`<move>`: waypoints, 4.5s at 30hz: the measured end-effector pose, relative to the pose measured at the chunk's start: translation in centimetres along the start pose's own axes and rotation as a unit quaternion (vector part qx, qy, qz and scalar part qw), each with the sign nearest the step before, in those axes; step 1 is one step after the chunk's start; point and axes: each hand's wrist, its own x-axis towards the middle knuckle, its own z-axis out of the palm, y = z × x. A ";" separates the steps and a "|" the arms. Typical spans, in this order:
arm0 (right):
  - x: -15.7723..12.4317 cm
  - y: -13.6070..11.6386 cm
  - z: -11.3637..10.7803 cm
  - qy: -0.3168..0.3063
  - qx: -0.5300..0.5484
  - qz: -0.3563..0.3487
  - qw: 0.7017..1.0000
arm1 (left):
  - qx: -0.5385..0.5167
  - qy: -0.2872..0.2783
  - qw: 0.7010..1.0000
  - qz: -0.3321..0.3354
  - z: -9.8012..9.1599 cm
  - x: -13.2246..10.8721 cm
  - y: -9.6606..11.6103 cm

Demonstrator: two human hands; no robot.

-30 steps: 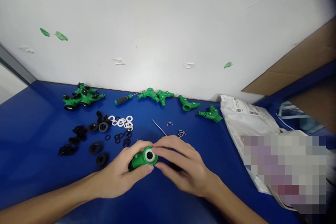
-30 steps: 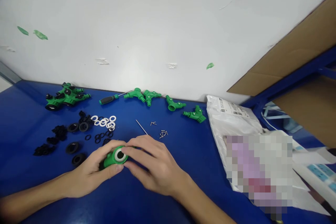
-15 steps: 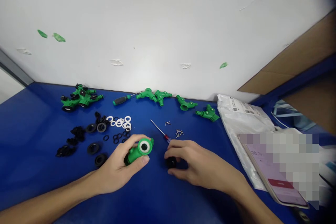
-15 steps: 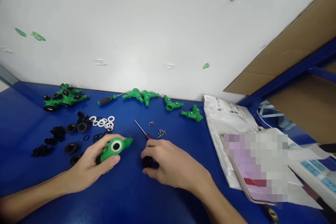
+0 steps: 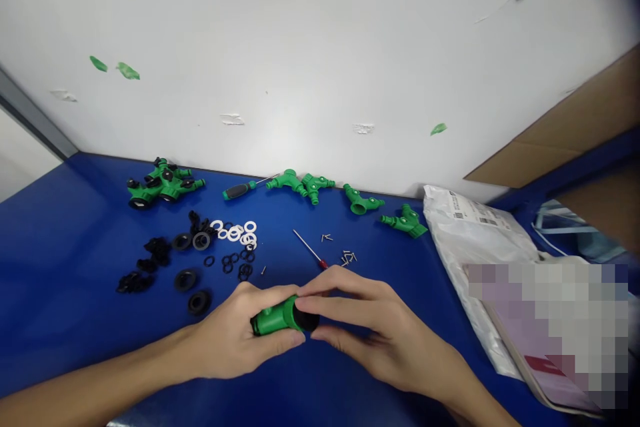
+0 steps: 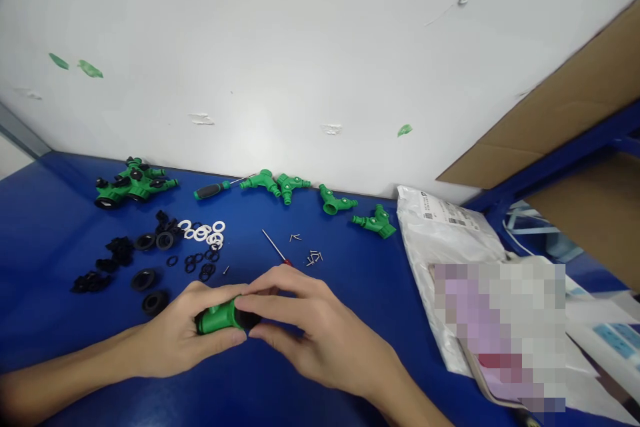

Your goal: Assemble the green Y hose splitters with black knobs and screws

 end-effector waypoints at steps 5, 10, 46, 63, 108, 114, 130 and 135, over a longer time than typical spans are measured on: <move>-0.2 -0.5 -0.3 -0.018 -0.026 0.005 0.999 | -0.013 -0.018 1.000 -0.004 -0.4 0.1 0.4; 0.0 -0.6 -0.2 -0.018 -0.026 -0.005 0.999 | -0.007 -0.033 0.999 -0.001 -0.6 -0.1 0.5; 0.6 0.6 0.7 0.076 0.034 -0.003 0.997 | -0.067 -0.016 0.996 -0.061 -0.8 0.0 0.6; 0.4 1.0 0.9 0.073 -0.025 0.031 0.997 | 0.025 0.049 0.994 -0.097 0.0 0.1 0.6; 0.2 1.2 1.6 0.084 0.071 0.028 0.994 | -0.005 0.029 0.999 0.021 0.3 -0.5 -0.2; 0.3 1.1 0.5 0.018 0.058 -0.001 0.998 | -0.066 -0.006 0.998 0.014 0.0 -0.1 0.1; 0.1 0.7 1.5 0.060 -0.221 -0.059 0.972 | -0.013 0.028 0.999 0.044 0.2 -0.4 -0.3; 0.2 0.6 1.2 0.019 -0.280 -0.092 0.956 | -0.059 -0.041 0.997 0.008 -0.3 -0.1 0.3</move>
